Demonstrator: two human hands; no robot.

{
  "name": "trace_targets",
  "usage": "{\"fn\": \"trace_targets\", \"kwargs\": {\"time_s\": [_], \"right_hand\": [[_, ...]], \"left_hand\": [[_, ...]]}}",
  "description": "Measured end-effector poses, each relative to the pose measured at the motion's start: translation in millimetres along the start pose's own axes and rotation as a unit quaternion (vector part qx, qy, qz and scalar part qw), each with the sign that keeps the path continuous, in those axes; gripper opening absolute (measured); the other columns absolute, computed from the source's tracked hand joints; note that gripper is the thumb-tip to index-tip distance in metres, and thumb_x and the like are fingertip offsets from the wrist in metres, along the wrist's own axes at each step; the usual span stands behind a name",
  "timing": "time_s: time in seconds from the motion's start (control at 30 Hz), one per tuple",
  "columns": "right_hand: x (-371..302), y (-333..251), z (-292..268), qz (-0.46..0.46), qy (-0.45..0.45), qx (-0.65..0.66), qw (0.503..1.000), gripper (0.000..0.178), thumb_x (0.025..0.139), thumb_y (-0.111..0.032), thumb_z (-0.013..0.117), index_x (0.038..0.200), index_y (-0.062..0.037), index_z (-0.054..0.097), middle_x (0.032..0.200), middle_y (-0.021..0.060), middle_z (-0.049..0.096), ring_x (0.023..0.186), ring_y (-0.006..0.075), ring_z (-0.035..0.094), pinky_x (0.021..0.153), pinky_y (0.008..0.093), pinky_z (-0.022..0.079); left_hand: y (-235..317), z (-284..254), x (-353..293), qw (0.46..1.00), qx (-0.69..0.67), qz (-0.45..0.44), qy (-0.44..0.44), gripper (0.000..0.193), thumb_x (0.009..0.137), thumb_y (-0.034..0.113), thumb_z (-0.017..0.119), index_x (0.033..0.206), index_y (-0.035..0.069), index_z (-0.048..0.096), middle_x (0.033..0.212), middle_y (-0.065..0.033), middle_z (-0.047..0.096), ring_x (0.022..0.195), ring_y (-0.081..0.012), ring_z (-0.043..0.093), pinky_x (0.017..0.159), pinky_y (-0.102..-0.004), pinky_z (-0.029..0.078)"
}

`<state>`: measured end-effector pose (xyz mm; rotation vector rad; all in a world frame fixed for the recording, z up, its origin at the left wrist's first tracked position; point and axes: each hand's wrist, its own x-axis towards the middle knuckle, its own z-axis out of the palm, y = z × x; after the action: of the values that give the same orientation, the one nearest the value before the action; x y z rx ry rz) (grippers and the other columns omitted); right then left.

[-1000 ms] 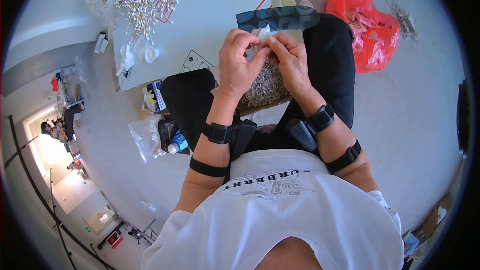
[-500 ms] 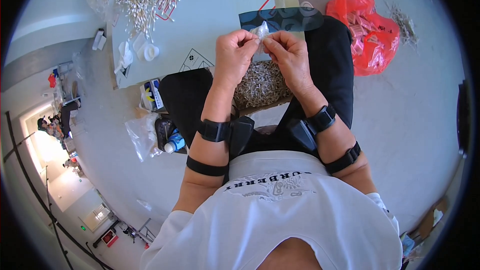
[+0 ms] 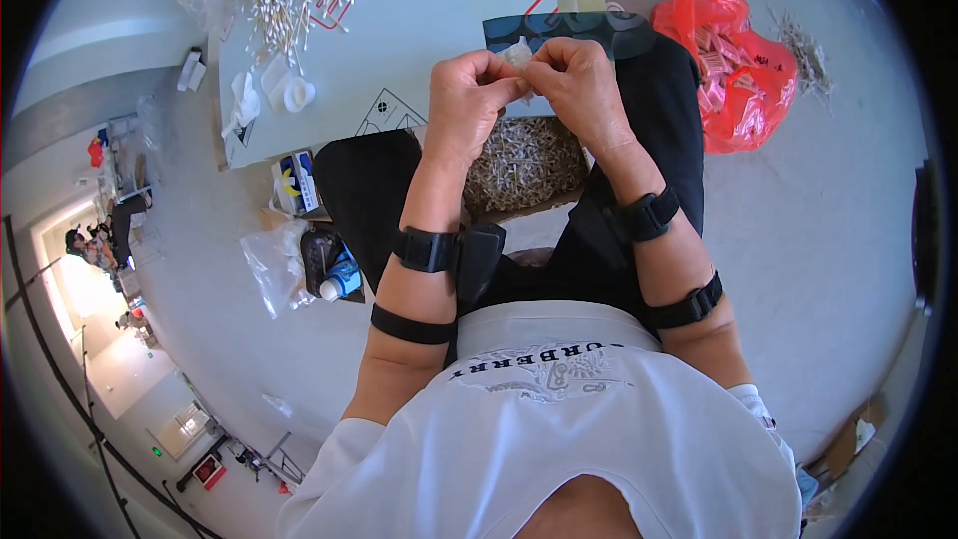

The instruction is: Placing cotton swabs into small plastic packets and sealing them.

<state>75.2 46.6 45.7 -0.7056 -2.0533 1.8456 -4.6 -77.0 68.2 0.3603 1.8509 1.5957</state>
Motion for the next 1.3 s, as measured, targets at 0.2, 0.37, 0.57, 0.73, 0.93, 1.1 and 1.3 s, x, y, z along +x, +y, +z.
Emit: {"fn": "trace_targets", "kwargs": {"time_s": [0.2, 0.37, 0.57, 0.73, 0.93, 1.1, 1.3], "right_hand": [[-5.1, 4.4, 5.6, 0.054, -0.003, 0.191, 0.98, 0.014, 0.082, -0.006, 0.061, 0.072, 0.0034, 0.063, 0.062, 0.003, 0.06, 0.054, 0.0073, 0.051, 0.05, 0.0229, 0.039], [-13.3, 4.5, 12.6, 0.119, 0.022, 0.277, 0.953, 0.014, 0.084, -0.005, 0.059, 0.071, 0.0009, 0.061, 0.064, 0.0028, 0.06, 0.055, 0.0059, 0.05, 0.049, 0.02, 0.039], [-16.9, 9.8, 12.0, 0.159, -0.007, 0.31, 0.937, 0.018, 0.086, -0.013, 0.062, 0.074, 0.0003, 0.06, 0.068, 0.0068, 0.064, 0.056, 0.0076, 0.053, 0.049, 0.02, 0.041], [-15.7, 2.8, -0.4, 0.292, -0.023, 0.356, 0.888, 0.046, 0.088, -0.044, 0.066, 0.091, 0.0018, 0.06, 0.077, 0.0138, 0.068, 0.062, 0.0123, 0.062, 0.051, 0.0206, 0.045], [-7.2, 3.9, -11.2, 0.318, -0.108, 0.347, 0.876, 0.059, 0.086, -0.056, 0.062, 0.101, 0.0009, 0.058, 0.081, 0.0143, 0.069, 0.064, 0.0159, 0.066, 0.05, 0.0207, 0.045], [-6.8, 11.9, -11.4, 0.281, -0.124, 0.336, 0.891, 0.035, 0.087, -0.038, 0.067, 0.095, -0.0044, 0.064, 0.077, 0.0065, 0.067, 0.059, 0.0162, 0.065, 0.045, 0.0228, 0.044], [-5.8, 16.1, -11.0, 0.334, -0.115, 0.389, 0.851, 0.016, 0.084, -0.016, 0.066, 0.094, -0.0041, 0.068, 0.079, 0.0056, 0.068, 0.063, 0.0165, 0.066, 0.047, 0.0254, 0.048]], "left_hand": [[-6.6, -4.9, 1.8, 0.998, -0.066, -0.005, 0.005, 0.007, 0.077, 0.002, 0.07, 0.073, 0.0, 0.064, 0.065, -0.0018, 0.06, 0.054, -0.006, 0.051, 0.048, -0.0205, 0.04], [-9.3, -9.4, 2.0, 0.987, -0.157, 0.011, 0.019, 0.008, 0.078, 0.003, 0.067, 0.073, 0.0, 0.062, 0.063, -0.0009, 0.057, 0.054, -0.0066, 0.05, 0.049, -0.0225, 0.041], [-10.4, -11.5, 5.6, 0.993, -0.02, 0.1, 0.055, 0.008, 0.078, -0.001, 0.064, 0.071, 0.0, 0.059, 0.065, -0.0006, 0.057, 0.056, -0.0064, 0.05, 0.052, -0.0224, 0.041], [10.1, -15.5, 0.0, 0.964, 0.204, 0.166, 0.035, 0.006, 0.08, -0.002, 0.063, 0.077, 0.0, 0.059, 0.074, -0.0006, 0.063, 0.064, -0.007, 0.053, 0.062, -0.0222, 0.045], [24.9, -8.3, -8.2, 0.927, 0.264, 0.261, -0.061, 0.008, 0.074, -0.003, 0.062, 0.074, 0.001, 0.055, 0.067, -0.0074, 0.059, 0.059, -0.0188, 0.056, 0.056, -0.0302, 0.046], [37.0, -4.9, -13.7, 0.911, 0.277, 0.278, -0.126, 0.011, 0.074, -0.002, 0.063, 0.075, 0.002, 0.053, 0.069, -0.0099, 0.057, 0.061, -0.0253, 0.056, 0.057, -0.0333, 0.046], [47.8, 2.0, -17.9, 0.887, 0.311, 0.323, -0.113, 0.013, 0.074, -0.003, 0.063, 0.075, 0.003, 0.051, 0.07, -0.0107, 0.056, 0.063, -0.0289, 0.056, 0.057, -0.0353, 0.046]]}}
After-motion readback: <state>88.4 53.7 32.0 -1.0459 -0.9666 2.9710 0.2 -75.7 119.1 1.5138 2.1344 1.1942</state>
